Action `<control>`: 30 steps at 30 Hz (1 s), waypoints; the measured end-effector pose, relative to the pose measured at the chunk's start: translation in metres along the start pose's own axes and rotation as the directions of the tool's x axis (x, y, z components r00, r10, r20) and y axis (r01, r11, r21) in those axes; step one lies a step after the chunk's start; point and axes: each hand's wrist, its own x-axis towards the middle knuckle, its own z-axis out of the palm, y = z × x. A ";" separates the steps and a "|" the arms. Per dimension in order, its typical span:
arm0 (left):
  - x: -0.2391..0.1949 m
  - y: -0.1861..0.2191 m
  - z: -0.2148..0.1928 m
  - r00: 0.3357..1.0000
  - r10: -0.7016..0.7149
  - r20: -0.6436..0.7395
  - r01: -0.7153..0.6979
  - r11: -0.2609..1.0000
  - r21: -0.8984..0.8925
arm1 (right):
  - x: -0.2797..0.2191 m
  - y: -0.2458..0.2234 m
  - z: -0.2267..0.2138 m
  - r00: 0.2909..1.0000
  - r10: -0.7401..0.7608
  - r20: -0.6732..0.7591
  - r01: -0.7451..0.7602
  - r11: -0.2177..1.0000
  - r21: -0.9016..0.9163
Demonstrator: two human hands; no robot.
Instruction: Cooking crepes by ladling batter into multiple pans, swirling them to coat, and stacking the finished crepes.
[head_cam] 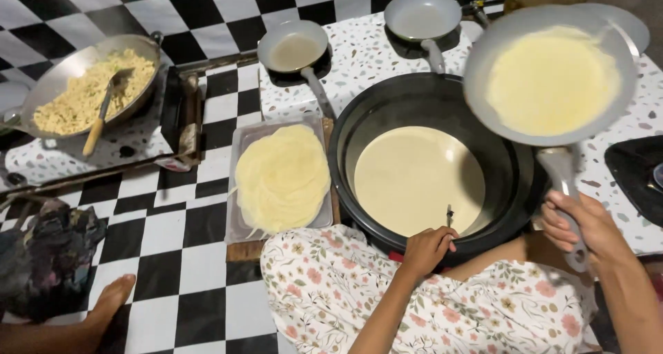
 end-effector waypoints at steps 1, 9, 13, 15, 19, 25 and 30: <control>-0.002 -0.001 0.003 1.000 -0.013 -0.004 0.013 1.000 -0.005 | 0.006 0.000 0.027 1.000 0.013 0.005 -0.013 1.000 -0.003; -0.004 -0.013 0.010 1.000 -0.001 0.003 0.001 0.998 0.067 | 0.080 0.091 0.163 0.874 0.263 0.408 -0.333 0.937 0.109; -0.009 -0.015 0.013 1.000 0.018 -0.014 -0.017 0.998 0.059 | 0.090 0.102 0.216 0.778 0.371 0.507 -0.482 0.870 0.103; -0.007 -0.017 0.016 0.998 0.059 -0.031 -0.058 0.997 0.052 | 0.101 0.098 0.236 0.729 0.445 0.520 -0.556 0.828 0.071; -0.004 -0.019 0.019 0.993 0.102 -0.063 -0.099 0.994 0.046 | 0.125 0.081 0.263 0.775 0.434 0.458 -0.465 0.884 -0.050; -0.004 -0.017 0.022 0.996 0.053 0.078 -0.055 0.998 0.019 | 0.178 0.071 0.290 0.918 -0.017 0.395 0.386 0.261 -0.885; -0.009 -0.016 0.024 0.985 0.164 -0.058 -0.159 0.984 0.083 | 0.229 0.137 0.236 0.788 -0.198 0.583 0.427 -0.506 -0.749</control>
